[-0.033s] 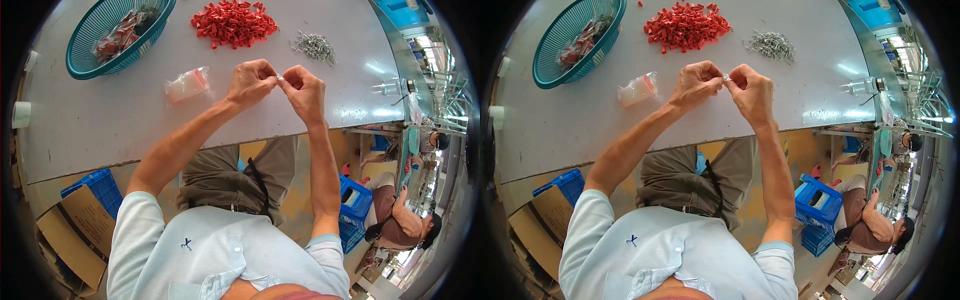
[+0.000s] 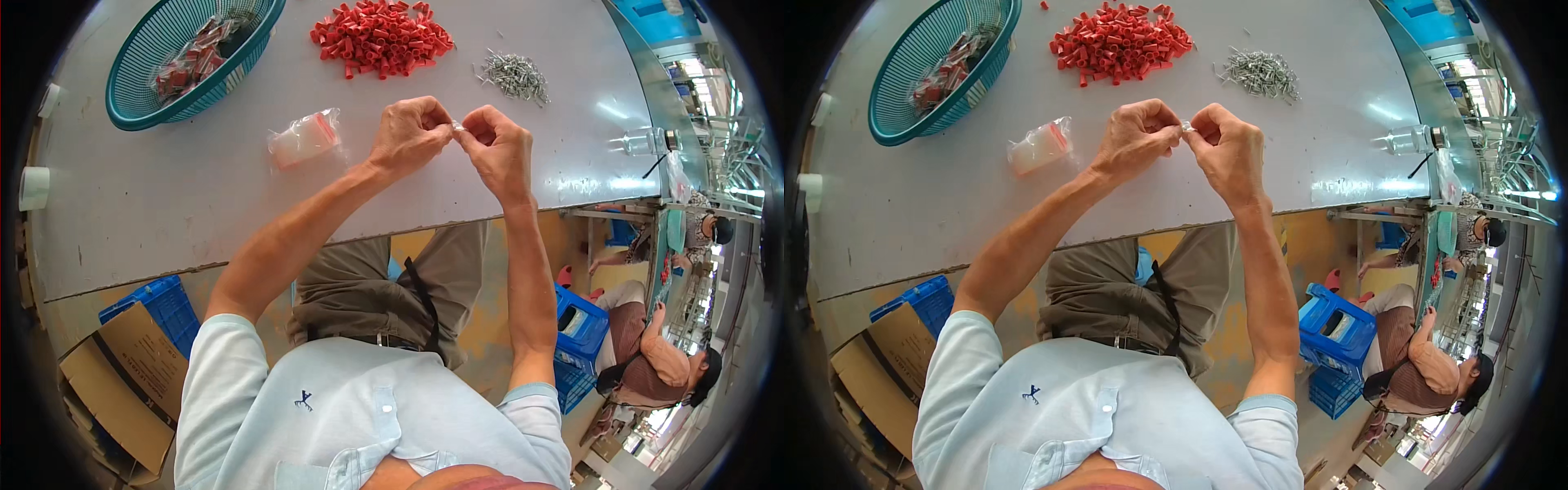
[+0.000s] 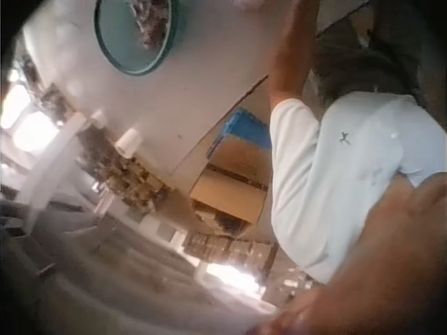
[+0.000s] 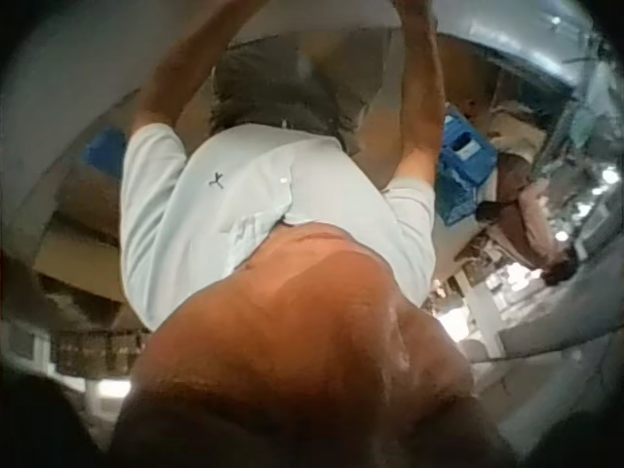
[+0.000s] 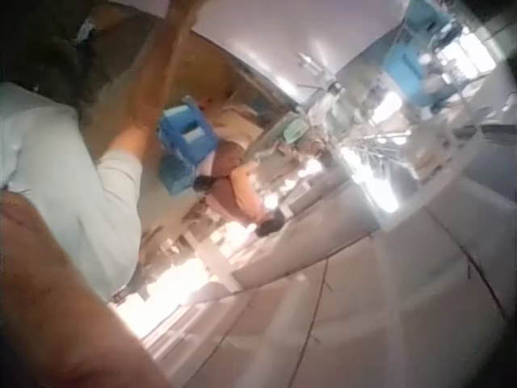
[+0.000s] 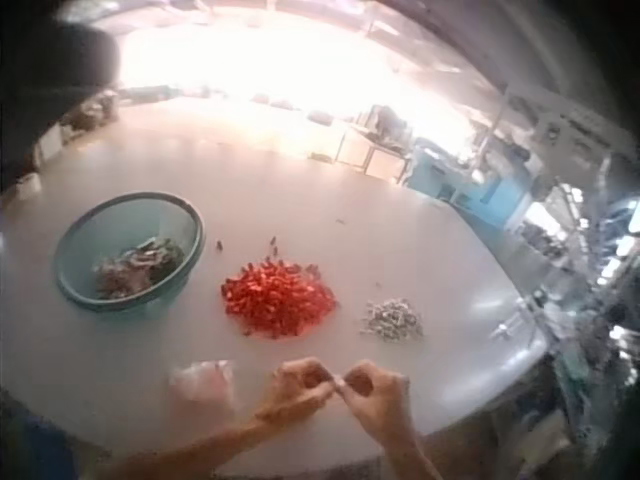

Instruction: The person places small red plastic components and silver metal pins into transparent plastic bags by hand for packaging.

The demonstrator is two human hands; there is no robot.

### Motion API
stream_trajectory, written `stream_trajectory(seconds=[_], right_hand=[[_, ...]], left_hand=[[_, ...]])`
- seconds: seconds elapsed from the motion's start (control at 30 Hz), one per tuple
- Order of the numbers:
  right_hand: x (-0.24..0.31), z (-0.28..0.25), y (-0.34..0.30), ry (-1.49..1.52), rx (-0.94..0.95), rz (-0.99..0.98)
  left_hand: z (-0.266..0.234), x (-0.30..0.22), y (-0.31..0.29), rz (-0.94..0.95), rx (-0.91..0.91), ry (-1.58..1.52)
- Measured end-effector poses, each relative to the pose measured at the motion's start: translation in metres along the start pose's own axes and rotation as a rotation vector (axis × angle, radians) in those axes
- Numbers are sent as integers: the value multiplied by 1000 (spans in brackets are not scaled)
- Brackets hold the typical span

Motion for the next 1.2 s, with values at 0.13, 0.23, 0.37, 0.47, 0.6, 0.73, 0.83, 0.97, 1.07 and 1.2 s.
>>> stream_trajectory(seconds=[0.13,0.23,0.37,0.47,0.6,0.73,0.83,0.97,1.07,1.2], right_hand=[[1,0,-2,30,22,-32],[-10,1,-5,109,45,7],[-10,-1,-4,103,49,37],[-13,-1,-9,98,49,50],[-16,0,-10,95,4,-14],[-8,-9,-3,30,-15,-27],[-9,-10,0,115,21,-11],[-45,6,-5,448,167,233],[-51,6,-9,498,142,275],[-34,8,-11,358,20,160]], left_hand=[[2,3,-1,3,7,-1],[6,6,-4,-34,38,-38],[5,3,-4,-48,61,-80],[6,3,-9,-53,74,-112],[7,6,-6,-64,66,-187],[8,4,-2,-65,110,-164],[10,6,-1,-21,121,-183],[11,-10,-8,166,28,-47],[8,-38,-18,339,-45,251],[-3,-32,-15,320,-152,323]])
Point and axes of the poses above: each hand's wrist, its own y-axis towards the middle knuckle, its own z-axis out of the palm, x = y × z, the point moved 10 cm from there along y, towards the middle knuckle, and after that the axes turned 11 degrees about y, right-handed, at the moved point
